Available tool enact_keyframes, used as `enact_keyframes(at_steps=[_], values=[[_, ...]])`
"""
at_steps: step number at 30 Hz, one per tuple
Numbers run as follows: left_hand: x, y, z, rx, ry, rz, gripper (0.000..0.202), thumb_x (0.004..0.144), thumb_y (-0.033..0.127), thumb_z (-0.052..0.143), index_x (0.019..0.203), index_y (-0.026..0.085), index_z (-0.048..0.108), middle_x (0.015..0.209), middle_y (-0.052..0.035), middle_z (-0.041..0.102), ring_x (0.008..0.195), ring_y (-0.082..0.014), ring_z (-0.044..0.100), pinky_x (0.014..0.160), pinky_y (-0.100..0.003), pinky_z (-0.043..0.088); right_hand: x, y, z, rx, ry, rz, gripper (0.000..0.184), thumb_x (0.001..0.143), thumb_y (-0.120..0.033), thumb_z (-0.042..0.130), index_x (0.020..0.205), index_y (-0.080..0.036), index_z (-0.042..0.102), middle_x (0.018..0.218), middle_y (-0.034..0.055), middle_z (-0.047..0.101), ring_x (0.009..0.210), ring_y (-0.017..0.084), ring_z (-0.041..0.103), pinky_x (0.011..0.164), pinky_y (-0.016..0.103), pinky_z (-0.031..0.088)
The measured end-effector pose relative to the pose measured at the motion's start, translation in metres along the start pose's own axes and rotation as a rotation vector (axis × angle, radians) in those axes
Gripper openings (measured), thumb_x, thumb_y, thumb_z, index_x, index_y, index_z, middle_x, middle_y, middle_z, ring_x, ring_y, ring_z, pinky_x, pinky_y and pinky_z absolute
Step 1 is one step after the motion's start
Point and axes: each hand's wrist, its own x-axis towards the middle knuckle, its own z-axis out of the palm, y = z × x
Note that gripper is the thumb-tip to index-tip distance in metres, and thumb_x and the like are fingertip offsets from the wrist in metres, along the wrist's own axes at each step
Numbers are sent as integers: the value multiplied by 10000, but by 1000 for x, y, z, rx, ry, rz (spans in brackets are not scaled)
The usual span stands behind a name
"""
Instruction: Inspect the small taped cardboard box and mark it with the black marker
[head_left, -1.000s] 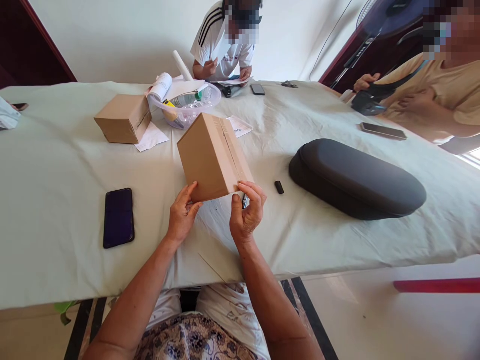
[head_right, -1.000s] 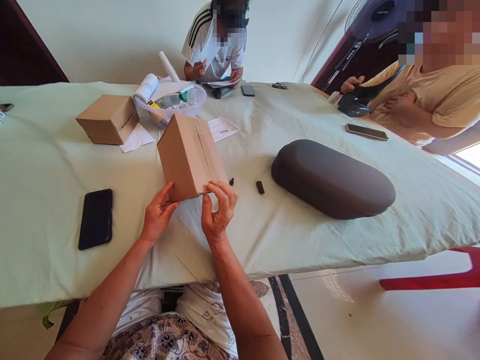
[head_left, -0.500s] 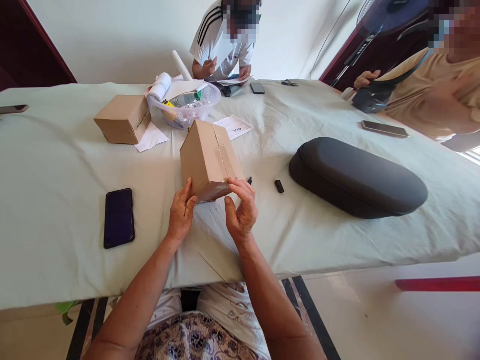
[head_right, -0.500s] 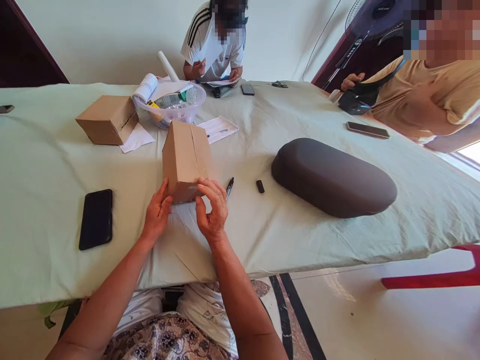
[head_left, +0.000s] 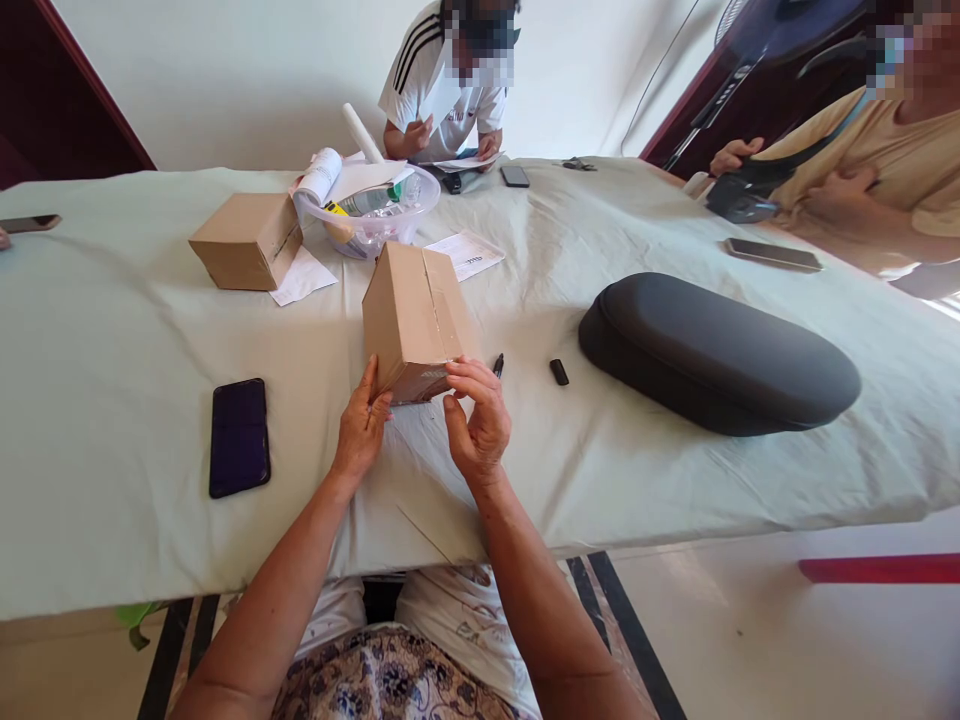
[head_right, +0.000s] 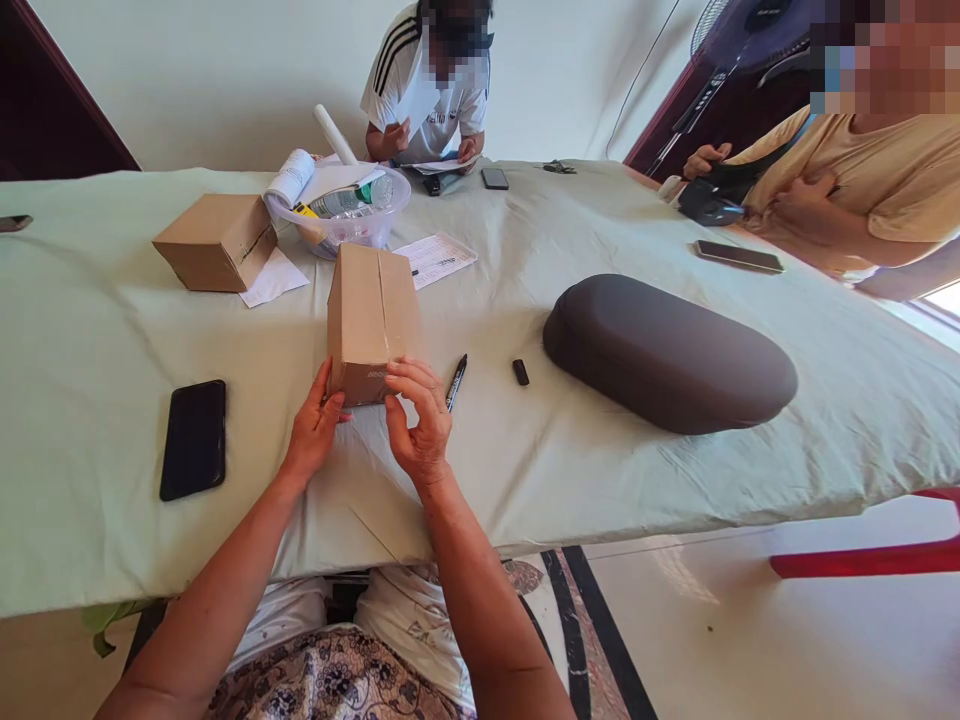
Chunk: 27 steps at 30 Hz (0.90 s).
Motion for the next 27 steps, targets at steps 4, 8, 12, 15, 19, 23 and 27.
enact_keyframes(at_steps=[4,8,12,15,19,23,27], values=[[0,0,2,-9,48,-3,795,879,709,529,1544,292,406,1548,-73,503,1116,-236,681,740,-315,641,-3,1,1,41,6,7,309,927,-109,542,1176,-276,615,1164,65,712,1246,237,639,1066,552,537],[1,-3,2,9,95,-19,756,894,709,500,1529,305,432,1533,-69,522,860,-160,711,725,-320,644,-8,4,-1,3,136,62,298,933,-136,559,1183,-289,614,1138,57,707,1199,224,648,941,454,581],[2,-4,-2,27,114,-45,781,886,735,484,1529,294,435,1431,-85,618,740,-145,699,695,-324,635,-9,10,-5,-96,311,340,249,915,-294,643,1163,-271,634,1162,68,672,1091,197,646,758,311,546],[2,-3,-3,28,121,-38,811,865,766,480,1520,288,452,1416,-93,626,766,-169,711,661,-323,622,-7,15,-5,20,269,555,303,915,-444,613,1143,-245,629,1137,70,671,948,168,655,764,309,539],[2,-2,-3,40,104,-28,807,854,780,476,1495,289,490,1408,-96,628,785,-188,718,668,-348,622,-4,17,-2,115,138,668,376,904,-552,573,1080,-226,638,978,46,684,862,161,632,757,301,533],[2,-2,-3,46,96,-21,814,846,795,468,1470,275,524,1372,-100,649,848,-213,721,673,-357,626,-5,15,1,161,84,700,359,899,-561,575,984,-218,638,847,13,647,794,145,599,738,284,521],[3,-3,-4,1,99,-24,781,856,781,476,1451,279,538,1395,-92,630,900,-219,714,627,-326,621,-7,13,3,192,61,689,330,885,-539,616,954,-217,639,862,10,649,789,133,595,732,270,518]])
